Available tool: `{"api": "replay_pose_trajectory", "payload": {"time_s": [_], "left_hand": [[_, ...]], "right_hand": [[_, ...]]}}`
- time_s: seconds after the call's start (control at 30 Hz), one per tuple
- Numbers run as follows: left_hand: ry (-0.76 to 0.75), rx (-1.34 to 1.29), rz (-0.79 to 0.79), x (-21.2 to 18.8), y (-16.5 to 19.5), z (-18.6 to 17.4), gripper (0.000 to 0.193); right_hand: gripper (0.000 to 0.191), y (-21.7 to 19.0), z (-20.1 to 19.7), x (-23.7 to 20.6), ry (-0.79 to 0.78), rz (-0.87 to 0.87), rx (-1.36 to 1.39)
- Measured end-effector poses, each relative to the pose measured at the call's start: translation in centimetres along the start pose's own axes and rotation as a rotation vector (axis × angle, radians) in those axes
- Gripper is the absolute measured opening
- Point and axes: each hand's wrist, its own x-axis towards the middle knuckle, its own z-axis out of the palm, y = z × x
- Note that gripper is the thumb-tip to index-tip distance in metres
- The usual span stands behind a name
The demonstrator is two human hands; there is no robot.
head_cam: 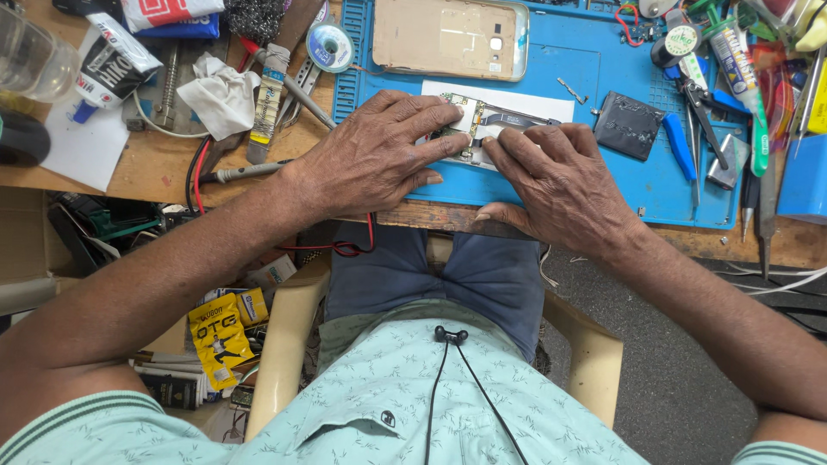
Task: The person repairs a disassembled smartphone on a blue work mat. They manipulate the exposed internal board and connectors by hand, test the device with a multimeter, apply red adhesive tape around the phone body, cut material with a small blade, and use pliers on small components.
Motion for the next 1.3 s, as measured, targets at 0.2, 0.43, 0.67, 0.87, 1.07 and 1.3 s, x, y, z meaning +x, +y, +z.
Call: {"api": "replay_pose_trajectory", "payload": {"time_s": [0.2,0.43,0.67,0.87,1.07,1.3], "left_hand": [[-0.029,-0.038,-0.006,0.0,-0.1,-0.4,0.055],[-0.032,-0.038,-0.016,0.0,-0.1,-0.3,0.054],[-0.020,-0.018,0.010,-0.1,-0.1,-0.3,0.053],[-0.019,-0.015,0.008,-0.3,0.0,-0.4,0.052],[-0.029,-0.025,0.002,-0.3,0.1,-0.5,0.055],[-0.012,-0.017,0.008,-0.5,0.2,-0.5,0.056]], "right_hand": [[0.085,-0.2,-0.6,0.7,-0.070,-0.042,-0.099],[0.085,-0.7,-1.0,1.2,-0.070,-0.071,-0.183],[0.080,-2.3,-1.5,1.4,-0.055,-0.039,-0.252],[0.074,-2.0,-1.1,1.1,0.006,-0.026,-0.188],[0.066,-0.6,-0.6,1.0,0.058,-0.106,-0.152],[0.059,-0.4,-0.2,1.0,0.137,-0.114,-0.048]]}}
